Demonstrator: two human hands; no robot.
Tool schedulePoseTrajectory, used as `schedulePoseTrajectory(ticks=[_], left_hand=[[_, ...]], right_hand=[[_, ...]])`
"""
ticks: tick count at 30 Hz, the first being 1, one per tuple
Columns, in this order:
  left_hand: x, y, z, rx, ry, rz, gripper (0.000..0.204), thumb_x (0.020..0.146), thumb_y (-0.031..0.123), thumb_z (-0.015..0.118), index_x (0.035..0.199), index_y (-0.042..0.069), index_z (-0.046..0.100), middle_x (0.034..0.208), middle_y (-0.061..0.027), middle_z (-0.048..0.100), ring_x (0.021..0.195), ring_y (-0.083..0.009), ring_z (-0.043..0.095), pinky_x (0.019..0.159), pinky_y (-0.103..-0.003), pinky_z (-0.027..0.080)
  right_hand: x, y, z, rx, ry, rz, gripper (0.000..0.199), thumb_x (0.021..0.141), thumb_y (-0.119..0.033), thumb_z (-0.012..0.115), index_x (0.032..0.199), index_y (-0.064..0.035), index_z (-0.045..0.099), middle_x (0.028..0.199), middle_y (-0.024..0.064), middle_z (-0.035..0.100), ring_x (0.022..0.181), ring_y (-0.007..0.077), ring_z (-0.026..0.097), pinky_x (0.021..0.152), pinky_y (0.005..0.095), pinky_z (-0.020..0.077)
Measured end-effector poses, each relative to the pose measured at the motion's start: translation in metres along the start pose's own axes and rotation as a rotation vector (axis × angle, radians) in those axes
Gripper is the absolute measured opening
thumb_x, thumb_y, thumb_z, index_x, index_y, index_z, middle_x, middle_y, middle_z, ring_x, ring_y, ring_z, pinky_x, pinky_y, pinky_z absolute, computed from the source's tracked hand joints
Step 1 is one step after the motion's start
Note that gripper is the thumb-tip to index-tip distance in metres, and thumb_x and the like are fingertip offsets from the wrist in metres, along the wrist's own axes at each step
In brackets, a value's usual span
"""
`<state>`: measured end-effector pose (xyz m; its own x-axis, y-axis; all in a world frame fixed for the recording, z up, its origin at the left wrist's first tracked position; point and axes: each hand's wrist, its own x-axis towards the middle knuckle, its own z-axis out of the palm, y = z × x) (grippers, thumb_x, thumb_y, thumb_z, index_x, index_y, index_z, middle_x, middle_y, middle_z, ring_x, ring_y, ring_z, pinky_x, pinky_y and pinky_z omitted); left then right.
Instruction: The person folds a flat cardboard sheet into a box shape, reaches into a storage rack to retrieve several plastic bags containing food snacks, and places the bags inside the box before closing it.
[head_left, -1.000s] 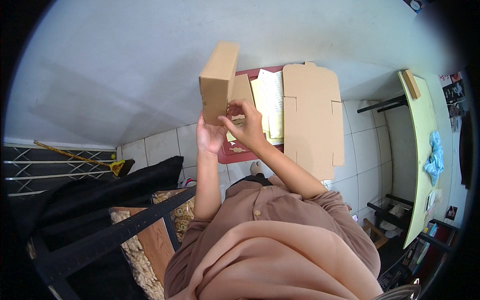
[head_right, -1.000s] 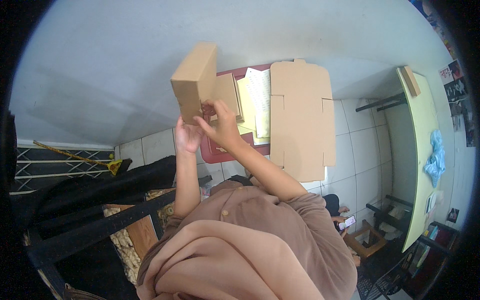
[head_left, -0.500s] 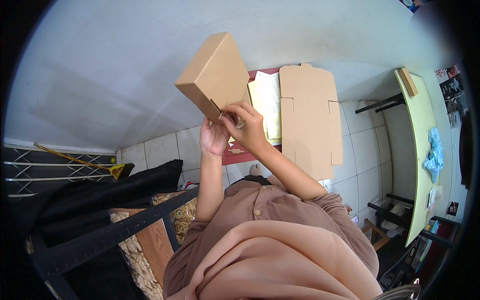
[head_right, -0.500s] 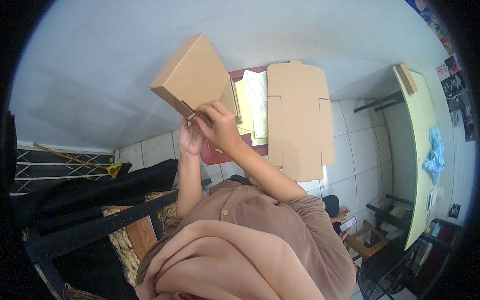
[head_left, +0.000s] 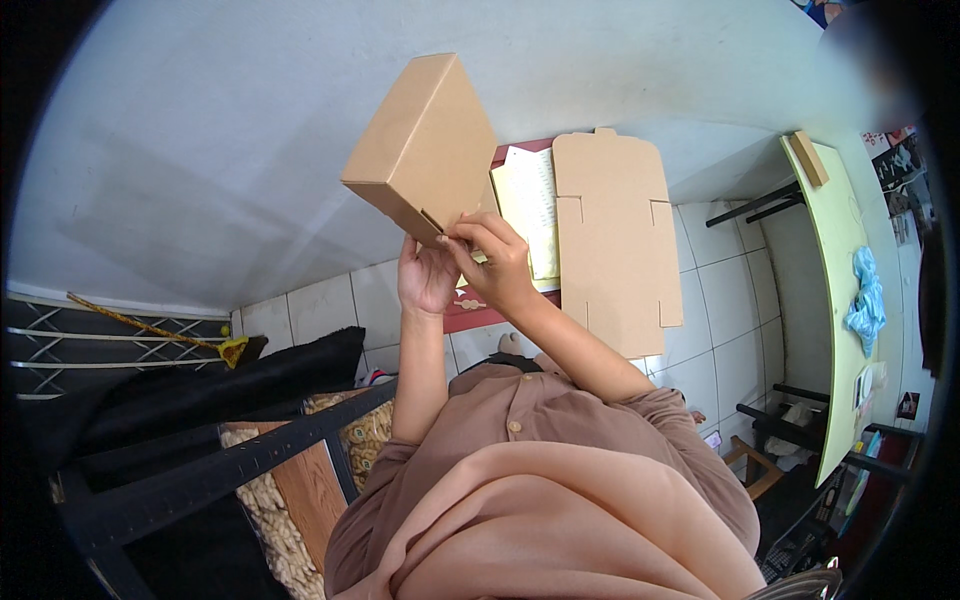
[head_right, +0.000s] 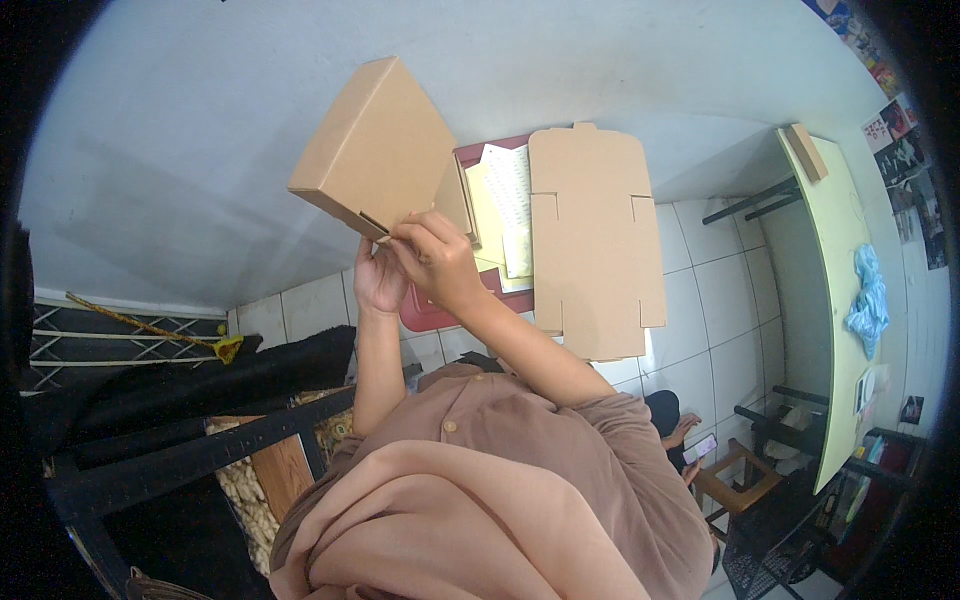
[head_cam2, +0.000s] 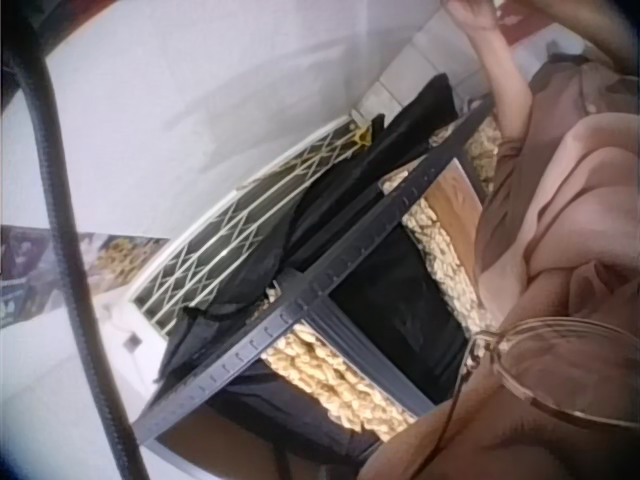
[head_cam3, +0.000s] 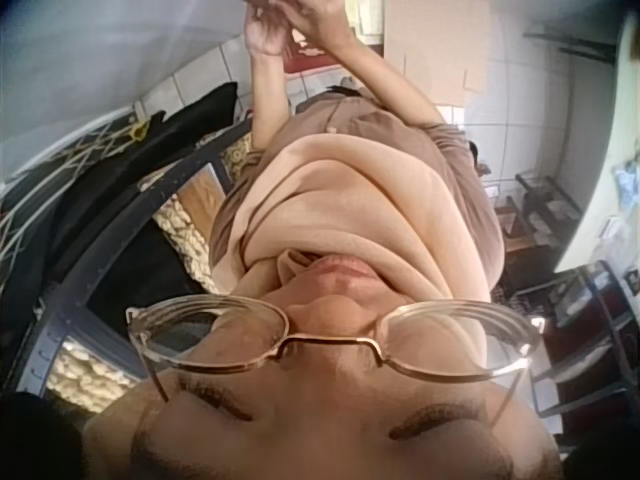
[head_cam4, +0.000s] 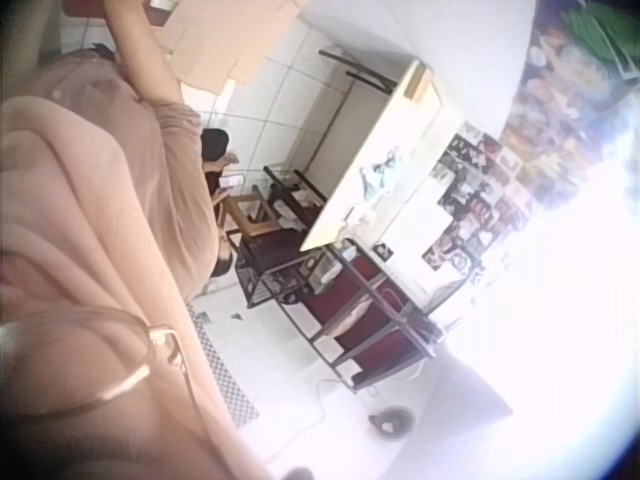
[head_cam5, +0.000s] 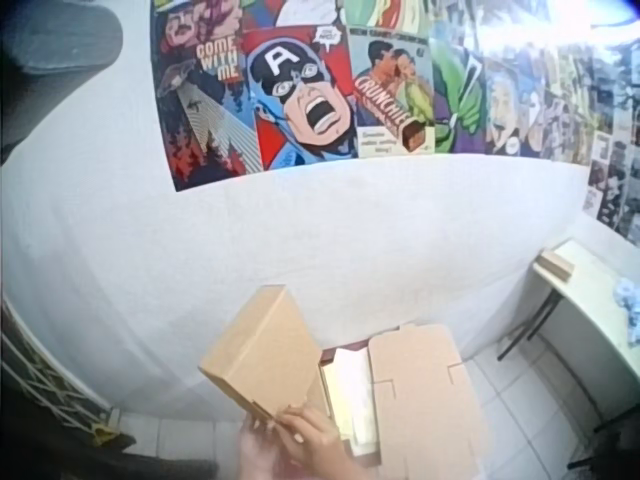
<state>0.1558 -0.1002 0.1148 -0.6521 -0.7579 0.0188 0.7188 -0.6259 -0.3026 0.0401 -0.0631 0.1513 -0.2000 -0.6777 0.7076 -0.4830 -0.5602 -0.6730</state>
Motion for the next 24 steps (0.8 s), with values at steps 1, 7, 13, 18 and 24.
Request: schedulePoseTrajectory(ticks=[1, 7, 13, 18, 24], left_hand=[[-0.001, 0.001, -0.001, -0.002, -0.027, 0.002, 0.043, 0.093, 0.027, 0.032, 0.122, -0.003, 0.042, 0.124, -0.0210, 0.045, 0.113, -0.0343, 0.044, 0.091, -0.043, 0.044], [-0.003, 0.005, -0.008, 0.104, -0.068, 0.024, 0.042, 0.093, 0.027, 0.032, 0.120, -0.003, 0.043, 0.120, -0.0191, 0.048, 0.105, -0.0318, 0.049, 0.086, -0.041, 0.046], [-0.004, 0.006, -0.007, 0.098, -0.052, -0.005, 0.044, 0.093, 0.028, 0.034, 0.122, -0.004, 0.040, 0.123, -0.0204, 0.045, 0.112, -0.0342, 0.045, 0.090, -0.044, 0.043], [-0.008, 0.014, -0.002, 0.272, -0.011, 0.092, 0.041, 0.092, 0.029, 0.038, 0.121, 0.001, 0.043, 0.121, -0.0179, 0.048, 0.106, -0.0314, 0.049, 0.085, -0.043, 0.046], [-0.031, 0.061, 0.017, 0.953, 0.275, 0.546, 0.040, 0.093, 0.032, 0.040, 0.123, 0.007, 0.041, 0.122, -0.0133, 0.047, 0.105, -0.0267, 0.049, 0.082, -0.041, 0.046]], right_hand=[[0.000, 0.000, -0.001, 0.009, -0.025, 0.000, 0.014, 0.068, 0.003, 0.067, 0.079, 0.0012, 0.060, 0.080, 0.0098, 0.059, 0.066, 0.0186, 0.059, 0.056, 0.0261, 0.0491], [-0.001, 0.001, -0.003, 0.069, -0.126, 0.032, 0.013, 0.072, 0.004, 0.064, 0.082, 0.0023, 0.055, 0.082, 0.0096, 0.056, 0.068, 0.0198, 0.057, 0.058, 0.0281, 0.0467], [0.005, 0.000, -0.009, 0.116, -0.193, 0.060, 0.013, 0.074, 0.001, 0.063, 0.081, 0.0022, 0.053, 0.081, 0.0099, 0.055, 0.070, 0.0195, 0.056, 0.060, 0.0278, 0.0459], [0.006, 0.022, -0.021, 0.171, -0.066, 0.225, 0.011, 0.075, 0.001, 0.062, 0.080, 0.0020, 0.052, 0.080, 0.0103, 0.055, 0.069, 0.0184, 0.056, 0.060, 0.0261, 0.0456], [-0.079, 0.096, -0.036, -0.103, -0.394, 0.349, 0.014, 0.075, -0.002, 0.059, 0.089, 0.0001, 0.061, 0.077, 0.0150, 0.059, 0.068, 0.0266, 0.059, 0.063, 0.0332, 0.0484]])
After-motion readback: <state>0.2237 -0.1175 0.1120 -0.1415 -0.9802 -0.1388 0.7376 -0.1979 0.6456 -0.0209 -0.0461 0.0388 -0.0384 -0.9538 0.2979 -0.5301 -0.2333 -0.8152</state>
